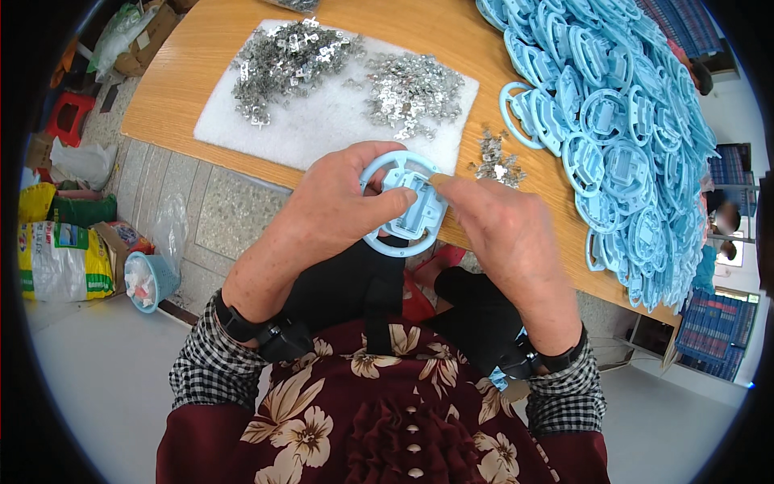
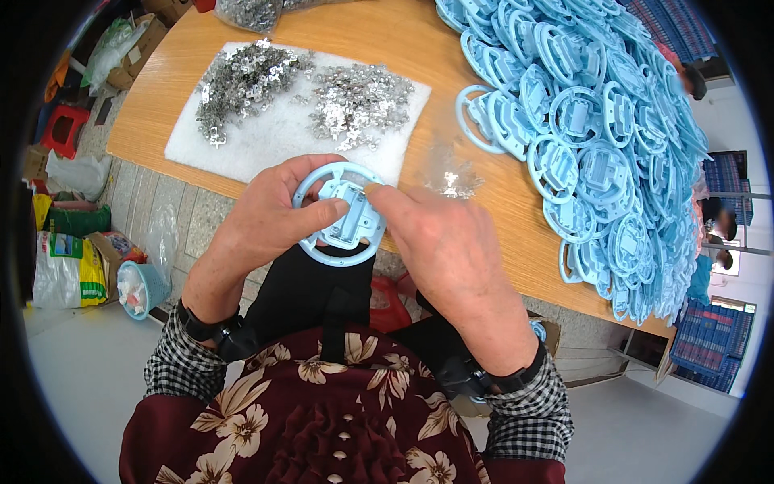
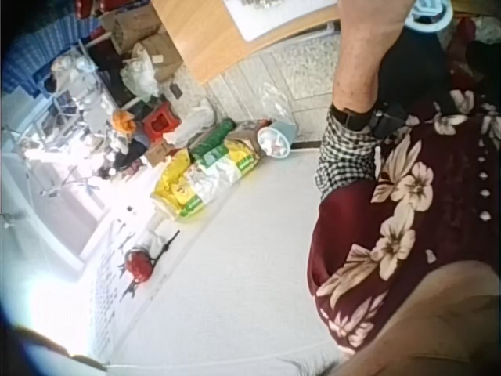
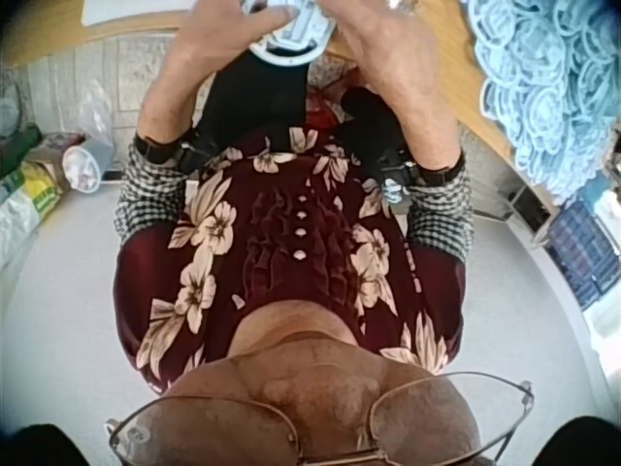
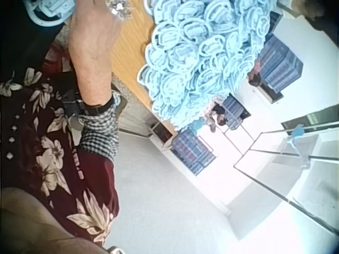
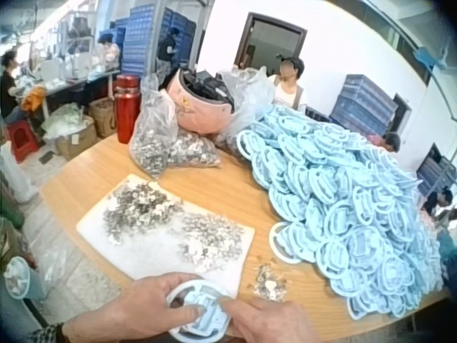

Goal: Assembling small plastic components onto blue circular frames using a metal pick tool.

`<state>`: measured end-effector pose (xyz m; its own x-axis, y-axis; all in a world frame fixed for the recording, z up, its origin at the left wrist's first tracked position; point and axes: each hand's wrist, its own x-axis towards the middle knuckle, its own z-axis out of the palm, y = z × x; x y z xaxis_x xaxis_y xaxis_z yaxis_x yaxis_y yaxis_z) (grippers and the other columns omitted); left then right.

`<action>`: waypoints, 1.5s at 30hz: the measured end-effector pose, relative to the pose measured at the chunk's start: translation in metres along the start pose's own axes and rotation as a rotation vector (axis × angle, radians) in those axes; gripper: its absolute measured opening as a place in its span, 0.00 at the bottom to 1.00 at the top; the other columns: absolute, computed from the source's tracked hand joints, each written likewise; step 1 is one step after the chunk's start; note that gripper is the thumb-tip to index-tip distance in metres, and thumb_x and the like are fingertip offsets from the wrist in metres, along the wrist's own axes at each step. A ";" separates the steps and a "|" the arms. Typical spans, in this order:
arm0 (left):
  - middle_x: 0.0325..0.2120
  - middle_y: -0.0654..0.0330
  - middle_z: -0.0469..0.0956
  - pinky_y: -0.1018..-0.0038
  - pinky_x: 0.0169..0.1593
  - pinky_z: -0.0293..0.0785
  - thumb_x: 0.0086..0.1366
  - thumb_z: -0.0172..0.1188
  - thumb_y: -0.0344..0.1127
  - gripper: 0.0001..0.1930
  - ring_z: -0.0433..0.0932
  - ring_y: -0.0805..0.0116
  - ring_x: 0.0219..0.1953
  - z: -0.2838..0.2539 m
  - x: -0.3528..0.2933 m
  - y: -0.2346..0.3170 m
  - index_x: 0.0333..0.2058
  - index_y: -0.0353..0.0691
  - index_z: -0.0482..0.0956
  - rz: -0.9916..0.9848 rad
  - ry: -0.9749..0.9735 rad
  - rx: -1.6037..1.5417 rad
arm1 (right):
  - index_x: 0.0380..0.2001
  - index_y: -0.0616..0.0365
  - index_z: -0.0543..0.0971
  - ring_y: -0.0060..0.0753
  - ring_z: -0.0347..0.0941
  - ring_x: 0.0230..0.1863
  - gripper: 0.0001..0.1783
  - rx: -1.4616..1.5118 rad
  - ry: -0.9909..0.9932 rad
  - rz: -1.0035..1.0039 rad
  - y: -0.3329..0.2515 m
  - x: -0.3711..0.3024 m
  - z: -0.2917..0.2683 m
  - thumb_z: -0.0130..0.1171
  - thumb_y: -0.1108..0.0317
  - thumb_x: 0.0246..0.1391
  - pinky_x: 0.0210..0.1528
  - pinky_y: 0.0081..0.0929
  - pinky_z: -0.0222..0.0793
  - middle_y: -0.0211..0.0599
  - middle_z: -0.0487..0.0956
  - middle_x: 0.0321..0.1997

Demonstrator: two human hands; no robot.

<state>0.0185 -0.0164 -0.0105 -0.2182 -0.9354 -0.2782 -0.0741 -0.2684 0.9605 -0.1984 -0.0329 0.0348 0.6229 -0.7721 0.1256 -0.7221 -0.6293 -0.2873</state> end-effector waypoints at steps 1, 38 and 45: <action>0.43 0.56 0.81 0.78 0.43 0.79 0.63 0.66 0.34 0.28 0.79 0.75 0.40 0.001 0.001 0.000 0.58 0.27 0.71 0.011 -0.016 0.003 | 0.45 0.50 0.78 0.49 0.78 0.30 0.15 -0.032 -0.049 -0.019 0.000 0.002 -0.004 0.57 0.71 0.52 0.29 0.42 0.72 0.39 0.78 0.27; 0.44 0.52 0.77 0.70 0.41 0.82 0.77 0.46 0.44 0.25 0.81 0.63 0.39 0.090 -0.021 0.005 0.64 0.33 0.64 0.059 -0.288 -0.419 | 0.49 0.61 0.78 0.25 0.78 0.34 0.11 0.848 0.512 0.389 -0.002 -0.106 0.012 0.52 0.70 0.68 0.39 0.24 0.73 0.37 0.82 0.35; 0.63 0.50 0.67 0.67 0.45 0.83 0.70 0.59 0.46 0.29 0.80 0.65 0.47 0.092 -0.021 -0.003 0.64 0.37 0.66 0.109 -0.290 -0.510 | 0.52 0.57 0.79 0.41 0.81 0.33 0.17 0.639 0.496 0.275 -0.010 -0.101 0.018 0.57 0.77 0.60 0.36 0.32 0.77 0.45 0.82 0.37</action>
<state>-0.0665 0.0255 -0.0080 -0.4607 -0.8819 -0.1002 0.4244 -0.3180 0.8478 -0.2491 0.0530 0.0074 0.1392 -0.9332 0.3314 -0.4272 -0.3585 -0.8300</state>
